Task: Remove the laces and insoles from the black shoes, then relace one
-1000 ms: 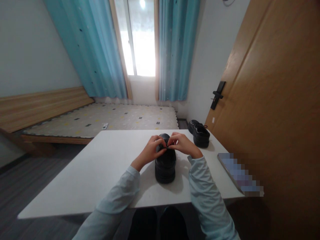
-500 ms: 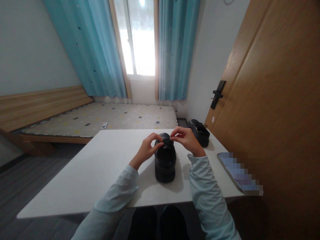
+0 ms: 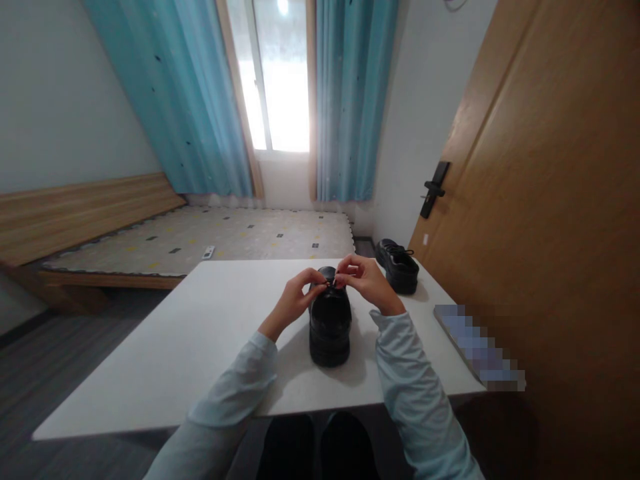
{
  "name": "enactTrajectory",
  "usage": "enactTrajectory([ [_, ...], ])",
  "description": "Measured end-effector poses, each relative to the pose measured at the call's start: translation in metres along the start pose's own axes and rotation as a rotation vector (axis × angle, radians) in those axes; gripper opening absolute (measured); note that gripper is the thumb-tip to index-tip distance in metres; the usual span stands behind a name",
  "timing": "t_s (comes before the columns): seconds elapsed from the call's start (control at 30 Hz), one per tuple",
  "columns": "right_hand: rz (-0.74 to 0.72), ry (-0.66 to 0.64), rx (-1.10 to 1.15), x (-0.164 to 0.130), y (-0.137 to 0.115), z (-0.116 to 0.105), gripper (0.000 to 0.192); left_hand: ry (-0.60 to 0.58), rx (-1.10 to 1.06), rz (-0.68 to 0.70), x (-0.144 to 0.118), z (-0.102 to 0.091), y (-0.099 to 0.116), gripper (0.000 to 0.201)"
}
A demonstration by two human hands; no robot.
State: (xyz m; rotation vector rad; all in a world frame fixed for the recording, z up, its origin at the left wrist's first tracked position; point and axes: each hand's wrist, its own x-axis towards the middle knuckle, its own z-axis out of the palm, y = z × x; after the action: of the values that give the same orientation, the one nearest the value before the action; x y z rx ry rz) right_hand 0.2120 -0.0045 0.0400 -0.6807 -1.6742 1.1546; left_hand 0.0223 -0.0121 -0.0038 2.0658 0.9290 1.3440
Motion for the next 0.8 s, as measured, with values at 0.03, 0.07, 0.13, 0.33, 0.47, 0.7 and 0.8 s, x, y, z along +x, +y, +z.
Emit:
enactTrajectory([
  [0.03,-0.002,0.010,0.010,0.000,0.000,0.000,0.027,0.004,0.000,0.000,0.000,0.000,0.000,0.015],
  [0.07,-0.005,0.021,0.018,0.000,0.000,0.000,0.027,0.006,-0.001,-0.002,0.000,0.000,-0.001,0.015],
  [0.13,-0.017,0.044,0.023,0.000,-0.001,-0.001,0.026,0.002,-0.011,-0.008,0.000,0.000,-0.001,0.014],
  [0.33,-0.026,0.004,-0.062,-0.003,-0.005,-0.004,0.024,-0.047,0.048,0.009,-0.001,-0.002,0.005,0.016],
  [0.47,0.053,-0.215,-0.145,-0.006,-0.005,-0.009,0.024,-0.142,0.085,0.063,0.000,-0.006,0.006,0.015],
  [0.7,0.158,-0.493,-0.192,-0.007,0.001,-0.015,0.025,-0.255,0.250,0.088,0.002,-0.013,0.002,0.017],
  [0.8,0.180,-0.518,-0.202,-0.007,0.002,-0.016,0.028,-0.261,0.236,0.077,0.001,-0.013,-0.001,0.017],
])
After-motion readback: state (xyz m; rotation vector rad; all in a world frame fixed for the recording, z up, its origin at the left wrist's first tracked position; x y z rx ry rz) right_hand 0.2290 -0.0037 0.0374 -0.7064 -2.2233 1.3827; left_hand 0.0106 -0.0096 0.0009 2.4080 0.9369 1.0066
